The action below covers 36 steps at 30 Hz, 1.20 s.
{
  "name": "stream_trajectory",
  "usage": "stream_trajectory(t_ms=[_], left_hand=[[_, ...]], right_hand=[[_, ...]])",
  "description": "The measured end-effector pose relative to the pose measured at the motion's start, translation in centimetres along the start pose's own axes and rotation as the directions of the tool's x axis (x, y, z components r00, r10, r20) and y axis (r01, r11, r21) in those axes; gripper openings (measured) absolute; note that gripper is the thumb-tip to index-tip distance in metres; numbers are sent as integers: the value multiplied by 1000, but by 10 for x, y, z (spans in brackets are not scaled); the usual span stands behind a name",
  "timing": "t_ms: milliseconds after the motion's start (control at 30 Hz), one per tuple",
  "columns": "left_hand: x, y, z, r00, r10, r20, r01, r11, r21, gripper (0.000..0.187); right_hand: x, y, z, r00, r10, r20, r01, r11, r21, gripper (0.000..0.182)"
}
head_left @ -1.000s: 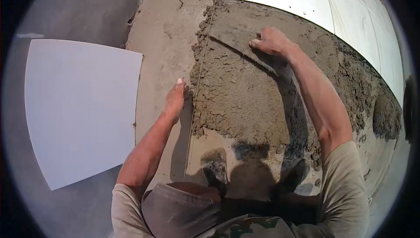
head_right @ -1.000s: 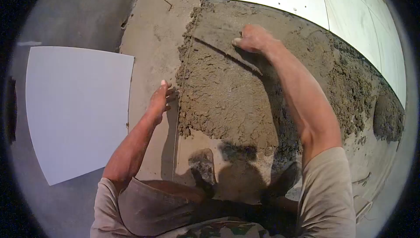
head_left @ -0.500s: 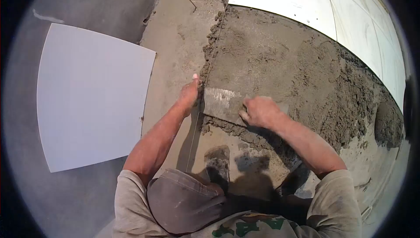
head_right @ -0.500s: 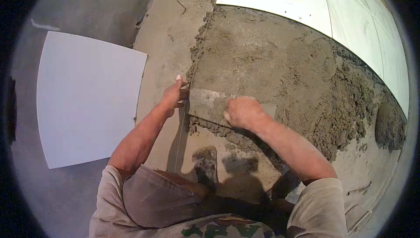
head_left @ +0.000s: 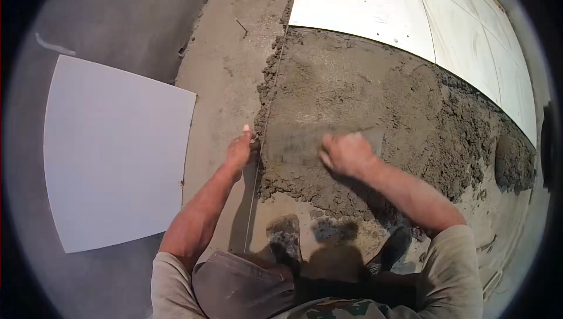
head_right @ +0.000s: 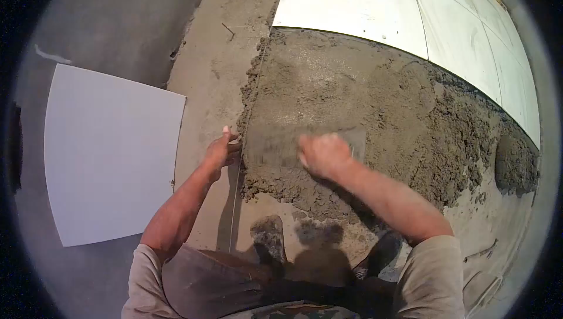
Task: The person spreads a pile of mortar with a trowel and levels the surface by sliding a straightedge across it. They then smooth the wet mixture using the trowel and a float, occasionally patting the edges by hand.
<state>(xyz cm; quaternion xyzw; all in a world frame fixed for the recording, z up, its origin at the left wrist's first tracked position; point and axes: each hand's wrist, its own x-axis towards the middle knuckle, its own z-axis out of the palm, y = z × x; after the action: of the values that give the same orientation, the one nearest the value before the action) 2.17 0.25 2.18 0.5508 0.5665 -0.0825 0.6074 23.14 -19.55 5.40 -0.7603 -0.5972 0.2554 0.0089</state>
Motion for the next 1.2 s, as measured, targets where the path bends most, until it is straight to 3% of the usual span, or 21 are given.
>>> stream_trajectory(t_ms=[33,100,167,267,500,667,733,833,1000,1033,1133,1200], left_hand=[[4,-3,-3,1000,6,1,-6,1000,-25,79],[12,-7,-4,1000,12,7,-11,999,-45,79],[20,-8,-4,993,15,-118,-19,999,-37,66],[22,-6,-8,999,16,-38,-17,999,-27,78],[31,-13,-10,998,-11,-54,11,1000,2,76],[22,-5,-9,999,-4,-42,2,999,-46,73],[21,-4,-10,1000,3,-20,-4,999,-42,75],[14,-10,-9,997,71,-12,-71,997,-42,75],[22,-29,-13,998,54,26,-56,996,72,75],[26,-34,-15,996,69,56,-74,992,98,76],[-5,-10,-2,998,-51,32,51,999,13,80],[3,-17,-5,999,-26,29,25,999,28,82]], right_hand=[[10,15,-4,995,19,-98,-21,1000,-21,32],[32,39,-17,987,98,-130,-105,993,-52,34],[52,48,-31,982,150,-118,-159,985,-71,35],[81,55,-54,966,243,-87,-250,965,-77,36],[122,79,-85,873,487,-18,-487,874,4,43],[87,129,-58,832,540,-128,-532,842,94,49],[65,133,-48,770,614,-171,-600,789,130,48],[42,117,-38,750,657,-80,-633,747,206,49],[34,43,-27,875,470,121,-485,847,218,49],[30,29,-15,908,409,95,-419,881,218,50],[10,-21,-5,925,323,201,-355,923,148,44],[-9,-42,5,932,295,208,-329,932,150,42]])
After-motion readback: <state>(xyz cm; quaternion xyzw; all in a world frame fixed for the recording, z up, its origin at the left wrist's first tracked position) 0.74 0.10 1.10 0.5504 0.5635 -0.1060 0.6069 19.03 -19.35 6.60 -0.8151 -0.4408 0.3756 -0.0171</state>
